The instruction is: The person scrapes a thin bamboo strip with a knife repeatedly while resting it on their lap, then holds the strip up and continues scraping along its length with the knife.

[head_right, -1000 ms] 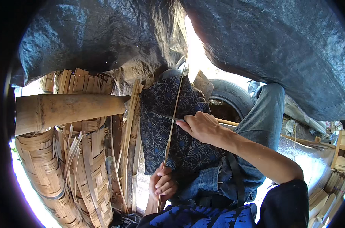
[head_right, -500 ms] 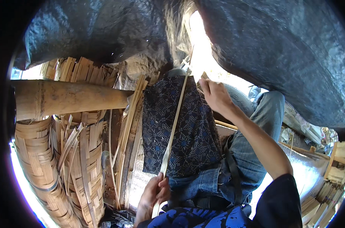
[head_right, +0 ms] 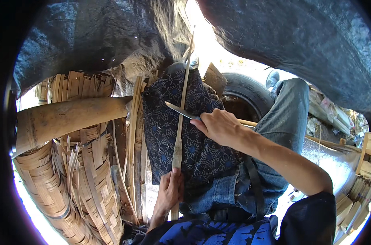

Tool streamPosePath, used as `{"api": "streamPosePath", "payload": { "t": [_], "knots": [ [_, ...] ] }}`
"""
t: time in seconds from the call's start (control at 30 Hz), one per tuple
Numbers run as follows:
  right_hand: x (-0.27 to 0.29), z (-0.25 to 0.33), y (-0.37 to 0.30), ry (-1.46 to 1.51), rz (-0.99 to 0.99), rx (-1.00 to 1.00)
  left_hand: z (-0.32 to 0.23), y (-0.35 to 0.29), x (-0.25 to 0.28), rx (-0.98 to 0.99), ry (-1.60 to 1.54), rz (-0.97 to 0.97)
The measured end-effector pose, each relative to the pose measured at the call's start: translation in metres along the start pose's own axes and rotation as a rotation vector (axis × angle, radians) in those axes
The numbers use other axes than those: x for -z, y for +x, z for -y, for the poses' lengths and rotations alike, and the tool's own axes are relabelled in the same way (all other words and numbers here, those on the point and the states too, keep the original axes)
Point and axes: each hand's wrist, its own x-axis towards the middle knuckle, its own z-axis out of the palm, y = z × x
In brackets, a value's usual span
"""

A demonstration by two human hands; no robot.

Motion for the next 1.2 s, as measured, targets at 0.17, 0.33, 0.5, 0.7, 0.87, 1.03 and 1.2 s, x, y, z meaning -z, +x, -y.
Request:
{"api": "streamPosePath", "payload": {
  "t": [0.17, 0.33, 0.5, 0.7, 0.87, 1.03, 1.2],
  "knots": [
    [0.007, -0.012, 0.009, 0.117, 0.014, 0.112, 0.005, -0.012, 0.005, 0.012, -0.083, 0.051],
    [-0.002, -0.009, 0.013, 0.012, -0.044, 0.162, 0.01, -0.017, 0.007, 0.026, -0.145, 0.028],
    [0.001, -0.013, 0.029, 0.086, -0.007, 0.06, 0.014, -0.039, 0.007, 0.111, -0.181, 0.031],
    [-0.002, -0.02, 0.035, 0.104, -0.018, 0.102, 0.02, -0.06, 0.01, 0.107, -0.263, 0.049],
    [-0.012, -0.021, 0.032, 0.028, -0.088, 0.13, 0.021, -0.073, 0.009, 0.097, -0.291, 0.01],
    [-0.011, -0.02, 0.032, -0.039, -0.15, 0.191, 0.022, -0.081, 0.008, 0.104, -0.287, 0.004],
    [-0.004, -0.015, 0.038, -0.013, 0.011, 0.084, 0.02, -0.098, 0.006, 0.108, -0.292, -0.007]
  ]
}}
